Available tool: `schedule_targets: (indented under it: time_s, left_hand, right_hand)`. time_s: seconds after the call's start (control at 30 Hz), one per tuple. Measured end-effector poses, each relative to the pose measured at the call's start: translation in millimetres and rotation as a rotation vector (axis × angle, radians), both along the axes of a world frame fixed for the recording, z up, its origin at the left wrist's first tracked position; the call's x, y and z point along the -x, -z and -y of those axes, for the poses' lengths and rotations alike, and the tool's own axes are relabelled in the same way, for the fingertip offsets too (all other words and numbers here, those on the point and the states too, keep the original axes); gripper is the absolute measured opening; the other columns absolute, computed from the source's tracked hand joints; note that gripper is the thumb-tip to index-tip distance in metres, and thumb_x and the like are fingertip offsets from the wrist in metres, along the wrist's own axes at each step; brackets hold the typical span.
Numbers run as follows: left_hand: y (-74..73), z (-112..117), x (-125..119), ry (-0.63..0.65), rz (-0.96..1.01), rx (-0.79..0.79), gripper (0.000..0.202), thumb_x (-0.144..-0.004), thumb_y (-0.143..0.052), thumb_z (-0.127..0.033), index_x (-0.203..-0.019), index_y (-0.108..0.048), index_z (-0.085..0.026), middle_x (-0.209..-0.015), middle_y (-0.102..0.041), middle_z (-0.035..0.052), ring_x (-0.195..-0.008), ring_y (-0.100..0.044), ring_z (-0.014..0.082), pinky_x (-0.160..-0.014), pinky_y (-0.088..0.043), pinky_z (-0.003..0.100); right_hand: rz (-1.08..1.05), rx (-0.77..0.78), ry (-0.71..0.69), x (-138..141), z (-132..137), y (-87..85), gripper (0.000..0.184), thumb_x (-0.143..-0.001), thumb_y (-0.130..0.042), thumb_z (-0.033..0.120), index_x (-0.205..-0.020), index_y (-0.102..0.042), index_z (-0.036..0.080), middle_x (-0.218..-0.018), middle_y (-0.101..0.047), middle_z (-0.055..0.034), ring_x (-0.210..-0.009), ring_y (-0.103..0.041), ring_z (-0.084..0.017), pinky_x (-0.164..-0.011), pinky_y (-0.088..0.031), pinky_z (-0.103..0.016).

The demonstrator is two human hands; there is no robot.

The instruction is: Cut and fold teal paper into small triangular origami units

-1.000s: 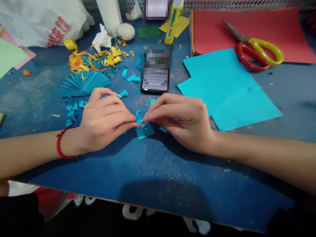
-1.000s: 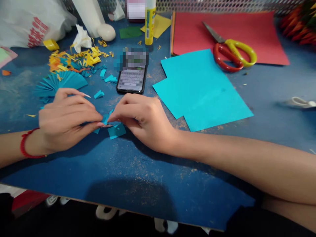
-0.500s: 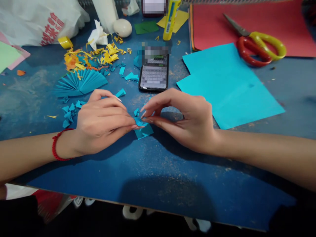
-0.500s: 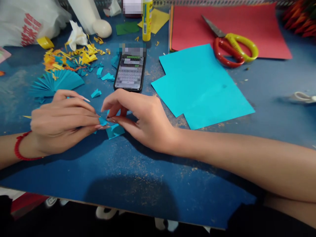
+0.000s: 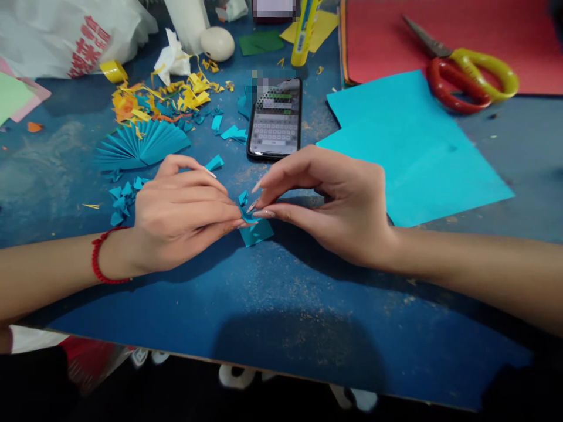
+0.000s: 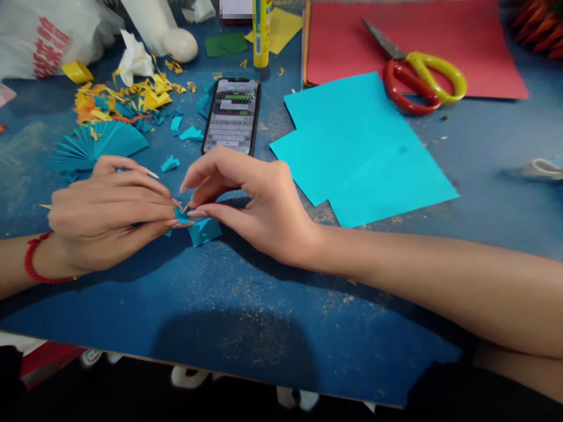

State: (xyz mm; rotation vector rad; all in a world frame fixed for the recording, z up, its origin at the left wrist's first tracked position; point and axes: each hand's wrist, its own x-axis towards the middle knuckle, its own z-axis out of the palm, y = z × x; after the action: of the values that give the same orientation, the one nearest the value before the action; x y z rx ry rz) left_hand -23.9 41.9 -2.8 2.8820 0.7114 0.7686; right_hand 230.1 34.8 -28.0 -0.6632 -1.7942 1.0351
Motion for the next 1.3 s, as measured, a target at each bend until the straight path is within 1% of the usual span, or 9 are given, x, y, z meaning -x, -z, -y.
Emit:
schedule_targets:
  time_s: [0.1,0.23,0.4,0.53,0.63,0.83,1.0,1.13,1.3]
  left_hand:
    - [-1.3,0.5,-0.7,-0.008,0.001,0.015,0.012,-0.106,-0.070,-0.029,-0.095,-0.070,-0.028,-0.093,-0.084,-0.0065,-0.087,-0.079,0.0196,-0.085,-0.050,0.045]
    - [-1.5,0.4,-0.5,-0.021,0.008,0.047,0.012,-0.106,-0.070,-0.030,-0.094,-0.071,-0.029,-0.093,-0.084,-0.0070,-0.088,-0.079,0.0194,-0.086,-0.050,0.045]
    - [6.1,-2.0,1.9,0.009,0.062,-0.008,0.012,-0.105,-0.070,-0.029,-0.094,-0.072,-0.026,-0.091,-0.083,-0.0074,-0.087,-0.077,0.0181,-0.088,-0.050,0.042]
    - [9.0,-1.0,2.9,0.023,0.086,-0.004,0.010,-0.106,-0.068,-0.030,-0.096,-0.071,-0.026,-0.090,-0.082,-0.0043,-0.087,-0.076,0.0189,-0.089,-0.050,0.045]
    - [8.3,0.3,2.6,0.003,0.107,-0.019,0.012,-0.105,-0.070,-0.029,-0.094,-0.071,-0.026,-0.087,-0.081,-0.0057,-0.086,-0.075,0.0173,-0.089,-0.049,0.043]
    - [8.2,-0.3,1.4,0.021,0.133,0.011,0.011,-0.104,-0.070,-0.025,-0.093,-0.072,-0.023,-0.086,-0.080,-0.0049,-0.085,-0.074,0.0167,-0.090,-0.049,0.040]
    - [2.4,-4.6,4.3,0.019,0.067,0.049,0.014,-0.107,-0.067,-0.027,-0.093,-0.069,-0.028,-0.086,-0.079,-0.0047,-0.083,-0.075,0.0184,-0.085,-0.052,0.042]
    - [1.0,-8.3,5.9,0.071,0.085,0.048,0.010,-0.104,-0.071,-0.023,-0.095,-0.070,-0.027,-0.084,-0.078,-0.0046,-0.080,-0.076,0.0186,-0.082,-0.054,0.041]
    - [10.1,-7.6,2.1,0.068,0.183,0.015,0.010,-0.104,-0.072,-0.023,-0.094,-0.070,-0.025,-0.079,-0.077,-0.0035,-0.076,-0.075,0.0187,-0.082,-0.053,0.041]
  right_hand:
    - [-0.017,-0.029,-0.021,0.0,-0.6,-0.5,0.022,-0.094,-0.082,0.012,-0.106,-0.070,0.026,-0.096,-0.084,0.0061,-0.094,-0.083,-0.010,-0.089,-0.065,-0.017]
    - [-0.008,-0.030,0.032,0.1,0.9,-0.8,0.019,-0.093,-0.084,0.016,-0.104,-0.071,0.025,-0.096,-0.084,0.0052,-0.092,-0.083,-0.013,-0.087,-0.067,-0.023]
    - [-0.003,-0.057,0.031,0.4,2.4,-0.1,0.020,-0.094,-0.083,0.015,-0.096,-0.064,0.023,-0.095,-0.079,0.0040,-0.089,-0.080,-0.010,-0.085,-0.066,-0.018]
    - [-0.011,-0.024,0.090,2.2,3.3,0.3,0.026,-0.092,-0.083,0.015,-0.092,-0.059,0.026,-0.092,-0.076,0.0032,-0.088,-0.080,-0.014,-0.086,-0.068,-0.026]
    - [-0.031,0.028,0.114,3.0,3.6,-0.7,0.030,-0.090,-0.085,0.017,-0.091,-0.056,0.026,-0.089,-0.076,0.0035,-0.088,-0.080,-0.016,-0.084,-0.068,-0.029]
    - [-0.005,0.053,-0.009,-0.8,1.9,-2.7,0.031,-0.090,-0.084,0.012,-0.102,-0.061,0.029,-0.097,-0.082,0.0056,-0.094,-0.082,-0.016,-0.091,-0.067,-0.028]
    - [-0.064,0.048,0.027,-0.1,2.2,0.5,0.021,-0.093,-0.085,0.025,-0.101,-0.066,0.028,-0.097,-0.083,0.0041,-0.091,-0.083,-0.018,-0.087,-0.068,-0.029]
    - [-0.118,0.051,0.018,2.0,2.7,1.9,0.020,-0.093,-0.085,0.024,-0.100,-0.066,0.026,-0.092,-0.083,0.0048,-0.090,-0.084,-0.016,-0.084,-0.067,-0.025]
    - [-0.111,0.030,0.035,1.6,2.1,1.6,0.022,-0.092,-0.087,0.022,-0.098,-0.066,0.025,-0.094,-0.082,0.0037,-0.089,-0.084,-0.016,-0.083,-0.068,-0.023]
